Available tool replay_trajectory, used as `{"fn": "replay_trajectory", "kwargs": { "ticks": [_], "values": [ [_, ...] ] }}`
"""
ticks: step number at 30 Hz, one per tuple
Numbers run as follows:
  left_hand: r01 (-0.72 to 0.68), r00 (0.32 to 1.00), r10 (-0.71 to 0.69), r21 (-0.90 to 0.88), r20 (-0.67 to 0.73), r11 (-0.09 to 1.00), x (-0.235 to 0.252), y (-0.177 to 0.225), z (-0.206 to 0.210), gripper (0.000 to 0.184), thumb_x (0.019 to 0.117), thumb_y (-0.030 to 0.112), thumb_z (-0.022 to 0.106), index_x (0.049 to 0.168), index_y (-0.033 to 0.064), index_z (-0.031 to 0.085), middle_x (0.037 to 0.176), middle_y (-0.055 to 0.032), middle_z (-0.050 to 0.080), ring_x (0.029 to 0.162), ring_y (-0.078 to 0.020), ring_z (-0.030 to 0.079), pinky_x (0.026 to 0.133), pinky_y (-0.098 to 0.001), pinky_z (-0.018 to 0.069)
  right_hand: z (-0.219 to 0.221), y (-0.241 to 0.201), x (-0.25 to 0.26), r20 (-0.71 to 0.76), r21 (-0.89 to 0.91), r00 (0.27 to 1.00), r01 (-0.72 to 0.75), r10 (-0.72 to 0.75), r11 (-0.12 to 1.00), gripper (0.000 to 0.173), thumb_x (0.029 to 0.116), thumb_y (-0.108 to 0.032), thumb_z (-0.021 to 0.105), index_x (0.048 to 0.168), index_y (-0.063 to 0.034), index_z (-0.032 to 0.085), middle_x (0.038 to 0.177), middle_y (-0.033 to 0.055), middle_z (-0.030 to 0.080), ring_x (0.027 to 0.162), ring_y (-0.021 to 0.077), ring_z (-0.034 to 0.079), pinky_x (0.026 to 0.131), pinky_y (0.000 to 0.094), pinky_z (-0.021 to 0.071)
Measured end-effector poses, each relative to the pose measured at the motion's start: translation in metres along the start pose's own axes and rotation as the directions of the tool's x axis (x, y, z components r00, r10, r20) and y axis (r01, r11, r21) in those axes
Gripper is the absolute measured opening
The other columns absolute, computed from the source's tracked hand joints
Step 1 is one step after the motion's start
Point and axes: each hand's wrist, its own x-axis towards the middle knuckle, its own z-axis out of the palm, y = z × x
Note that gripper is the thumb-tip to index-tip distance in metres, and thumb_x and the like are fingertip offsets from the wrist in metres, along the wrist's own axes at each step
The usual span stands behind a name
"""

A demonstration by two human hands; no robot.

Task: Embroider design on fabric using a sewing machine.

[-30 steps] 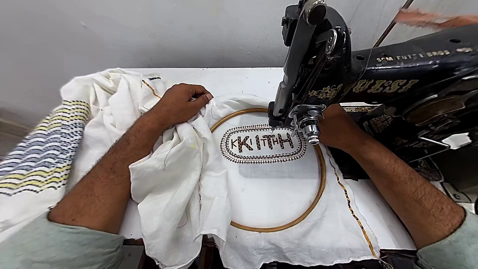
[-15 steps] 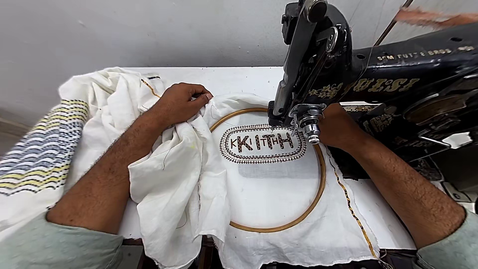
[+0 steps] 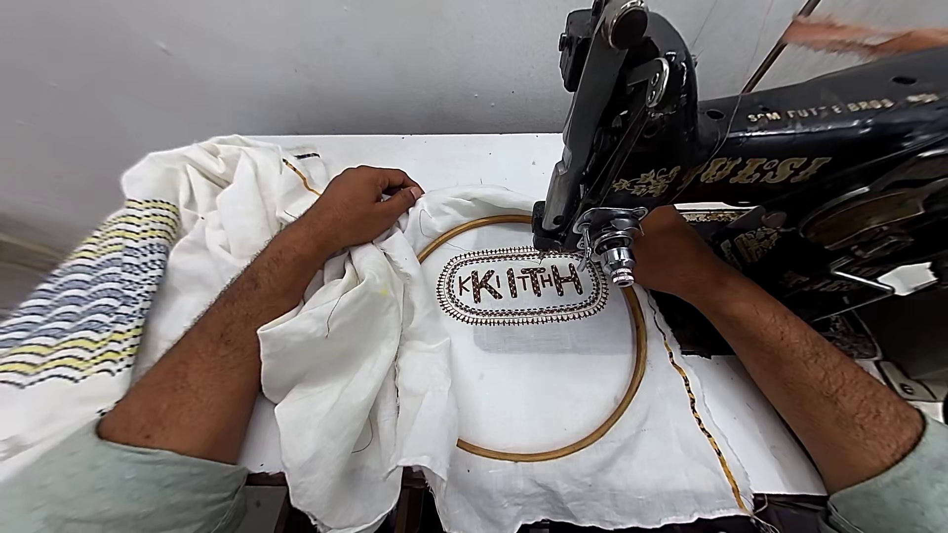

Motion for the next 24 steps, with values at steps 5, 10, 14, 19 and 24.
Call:
{"fn": "replay_trajectory", "kwargs": {
  "ticks": [5, 10, 14, 19, 24],
  "values": [
    [-0.014, 1.0, 0.014, 0.0, -0.006, 1.0, 0.0, -0.0001, 0.0005, 0.033, 0.1097, 0.029, 0.048, 0.111, 0.0083, 0.073, 0.096, -0.0095, 0.073, 0.09, -0.0229, 0.069, 0.082, -0.0547, 0.0509, -0.0012, -0.0042, -0.0023, -0.022, 0.029, 0.999, 0.027, -0.026, 0.999, 0.008, 0.0953, -0.011, 0.068, 0.089, -0.0068, 0.068, 0.074, -0.0012, 0.059, 0.068, 0.0018, 0.052, 0.065, 0.0231, 0.044],
    [-0.013, 1.0, 0.013, 0.003, 0.001, 1.0, 0.0007, -0.0008, 0.0001, 0.034, 0.1098, 0.029, 0.047, 0.111, 0.0085, 0.073, 0.096, -0.0099, 0.073, 0.091, -0.0237, 0.069, 0.082, -0.0557, 0.0506, -0.0014, -0.004, -0.0016, -0.01, 0.019, 1.0, 0.012, -0.011, 1.0, 0.011, 0.0966, -0.013, 0.068, 0.088, -0.007, 0.068, 0.074, -0.0004, 0.058, 0.069, 0.0042, 0.053, 0.066, 0.0266, 0.0444],
    [-0.004, 1.0, 0.004, 0.008, 0.001, 1.0, 0.0005, -0.0001, 0.0002, 0.034, 0.1099, 0.03, 0.048, 0.112, 0.0084, 0.073, 0.096, -0.0099, 0.073, 0.091, -0.0234, 0.069, 0.082, -0.055, 0.0506, 0.0002, -0.0008, -0.0014, -0.025, 0.03, 0.999, 0.048, -0.047, 0.998, 0.009, 0.0956, -0.014, 0.068, 0.088, -0.0081, 0.068, 0.075, -0.0021, 0.059, 0.069, 0.0012, 0.053, 0.066, 0.0231, 0.0444],
    [-0.008, 1.0, 0.008, 0.004, 0.004, 1.0, 0.0003, 0.0003, -0.0002, 0.033, 0.1099, 0.029, 0.047, 0.112, 0.008, 0.073, 0.097, -0.0101, 0.073, 0.092, -0.0241, 0.069, 0.083, -0.0554, 0.0508, 0.0003, -0.0005, -0.001, -0.021, 0.025, 0.999, 0.043, -0.043, 0.999, 0.01, 0.0957, -0.014, 0.068, 0.088, -0.008, 0.068, 0.074, -0.002, 0.058, 0.068, 0.0023, 0.052, 0.065, 0.0243, 0.0441],
    [-0.006, 1.0, 0.006, 0.014, 0.007, 1.0, 0.0003, 0.0017, -0.0005, 0.033, 0.1099, 0.029, 0.047, 0.112, 0.0082, 0.073, 0.098, -0.0107, 0.073, 0.093, -0.025, 0.069, 0.083, -0.0564, 0.0505, 0.0, -0.001, -0.001, -0.017, 0.018, 0.999, 0.037, -0.036, 0.999, 0.011, 0.0957, -0.013, 0.068, 0.087, -0.007, 0.067, 0.072, -0.0011, 0.056, 0.066, 0.0034, 0.051, 0.064, 0.0255, 0.0432]
  ]
}}
